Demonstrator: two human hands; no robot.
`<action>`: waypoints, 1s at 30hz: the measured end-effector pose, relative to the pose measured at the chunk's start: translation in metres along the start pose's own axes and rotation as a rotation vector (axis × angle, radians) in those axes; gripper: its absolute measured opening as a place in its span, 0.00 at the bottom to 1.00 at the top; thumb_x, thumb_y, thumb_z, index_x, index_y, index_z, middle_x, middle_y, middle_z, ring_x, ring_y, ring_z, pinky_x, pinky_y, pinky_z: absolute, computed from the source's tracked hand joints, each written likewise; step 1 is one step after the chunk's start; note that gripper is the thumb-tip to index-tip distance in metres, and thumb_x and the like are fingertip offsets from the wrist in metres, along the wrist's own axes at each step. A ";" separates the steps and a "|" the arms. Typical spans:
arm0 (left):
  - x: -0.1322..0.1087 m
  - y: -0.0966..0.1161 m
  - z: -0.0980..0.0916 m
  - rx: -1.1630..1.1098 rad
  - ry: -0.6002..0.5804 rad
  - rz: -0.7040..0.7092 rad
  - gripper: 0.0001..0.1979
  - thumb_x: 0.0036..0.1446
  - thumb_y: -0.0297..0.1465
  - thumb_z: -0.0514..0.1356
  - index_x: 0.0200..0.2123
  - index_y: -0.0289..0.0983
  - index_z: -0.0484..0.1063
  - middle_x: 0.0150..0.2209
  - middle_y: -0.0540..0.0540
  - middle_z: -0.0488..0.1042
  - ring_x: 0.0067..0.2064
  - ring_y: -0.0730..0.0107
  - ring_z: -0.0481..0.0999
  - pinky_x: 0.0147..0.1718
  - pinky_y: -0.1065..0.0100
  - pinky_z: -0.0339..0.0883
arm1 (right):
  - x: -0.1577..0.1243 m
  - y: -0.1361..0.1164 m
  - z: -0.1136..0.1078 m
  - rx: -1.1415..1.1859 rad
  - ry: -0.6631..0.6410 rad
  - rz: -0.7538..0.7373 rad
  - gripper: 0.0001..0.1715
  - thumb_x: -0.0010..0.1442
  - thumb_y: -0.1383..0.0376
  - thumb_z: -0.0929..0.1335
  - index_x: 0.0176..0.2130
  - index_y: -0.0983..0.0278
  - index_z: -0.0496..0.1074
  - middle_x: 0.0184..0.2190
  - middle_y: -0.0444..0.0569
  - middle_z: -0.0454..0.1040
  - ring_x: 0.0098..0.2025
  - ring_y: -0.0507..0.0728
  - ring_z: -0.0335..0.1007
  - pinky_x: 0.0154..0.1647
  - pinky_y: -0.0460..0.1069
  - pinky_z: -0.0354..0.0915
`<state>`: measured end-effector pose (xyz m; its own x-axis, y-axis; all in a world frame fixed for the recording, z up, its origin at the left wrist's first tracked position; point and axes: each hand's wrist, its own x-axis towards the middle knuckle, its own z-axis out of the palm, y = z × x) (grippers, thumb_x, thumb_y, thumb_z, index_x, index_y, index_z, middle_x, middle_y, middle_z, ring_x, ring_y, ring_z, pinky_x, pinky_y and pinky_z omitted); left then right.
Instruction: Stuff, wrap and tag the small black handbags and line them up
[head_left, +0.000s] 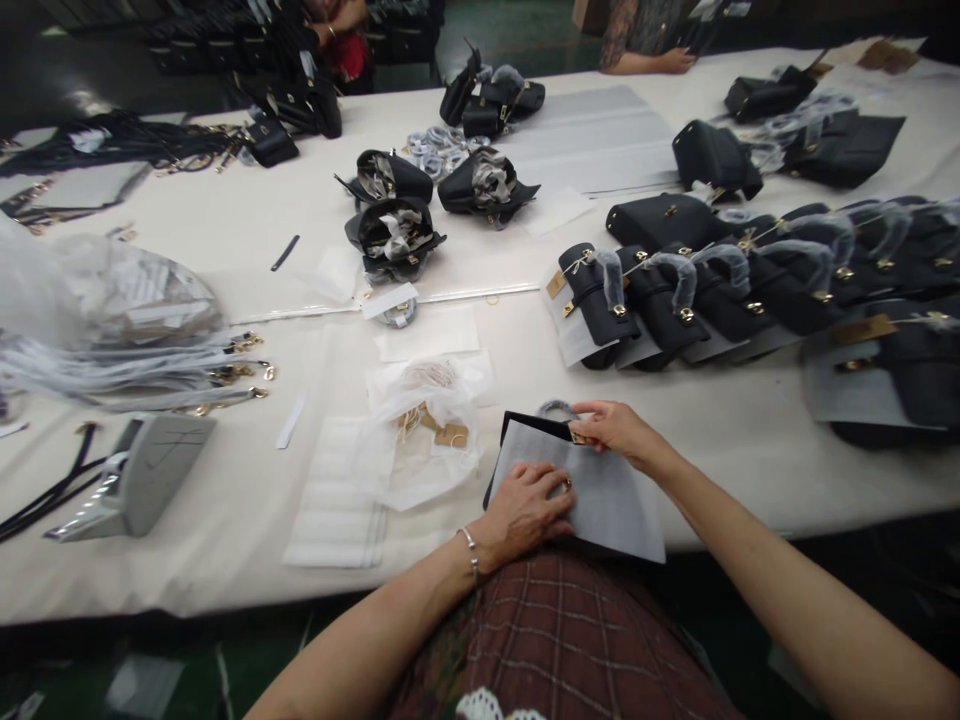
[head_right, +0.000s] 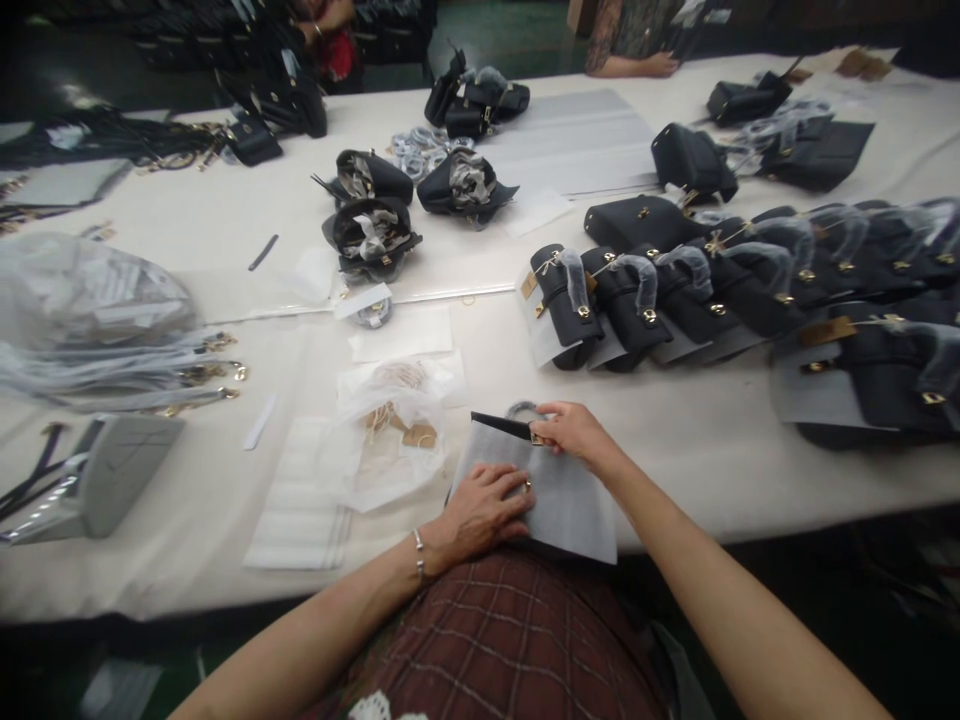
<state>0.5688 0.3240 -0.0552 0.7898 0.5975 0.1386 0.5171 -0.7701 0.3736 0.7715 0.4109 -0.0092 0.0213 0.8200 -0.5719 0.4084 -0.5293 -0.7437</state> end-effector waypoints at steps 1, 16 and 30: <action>-0.001 0.000 0.001 -0.003 0.008 -0.001 0.21 0.65 0.48 0.55 0.54 0.43 0.68 0.59 0.45 0.67 0.60 0.57 0.64 0.53 0.56 0.61 | -0.006 0.000 0.000 0.019 -0.035 0.020 0.22 0.49 0.66 0.73 0.45 0.69 0.72 0.18 0.41 0.70 0.20 0.50 0.65 0.19 0.43 0.61; -0.011 -0.001 0.015 -0.116 0.121 0.001 0.19 0.67 0.46 0.52 0.50 0.40 0.71 0.52 0.43 0.73 0.60 0.58 0.67 0.54 0.57 0.61 | -0.056 0.054 0.040 0.205 -0.013 0.053 0.20 0.44 0.58 0.75 0.32 0.61 0.64 0.21 0.40 0.74 0.23 0.51 0.71 0.27 0.48 0.72; -0.011 0.000 0.020 -0.028 0.135 -0.200 0.31 0.53 0.58 0.61 0.46 0.38 0.71 0.68 0.38 0.56 0.71 0.42 0.43 0.65 0.36 0.42 | -0.043 0.037 0.020 0.310 -0.039 0.067 0.25 0.42 0.55 0.77 0.34 0.62 0.66 0.21 0.41 0.74 0.21 0.50 0.70 0.23 0.45 0.70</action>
<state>0.5667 0.3124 -0.0749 0.6202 0.7635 0.1804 0.6480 -0.6282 0.4306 0.7674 0.3518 -0.0196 0.0012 0.7753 -0.6316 0.1095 -0.6279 -0.7706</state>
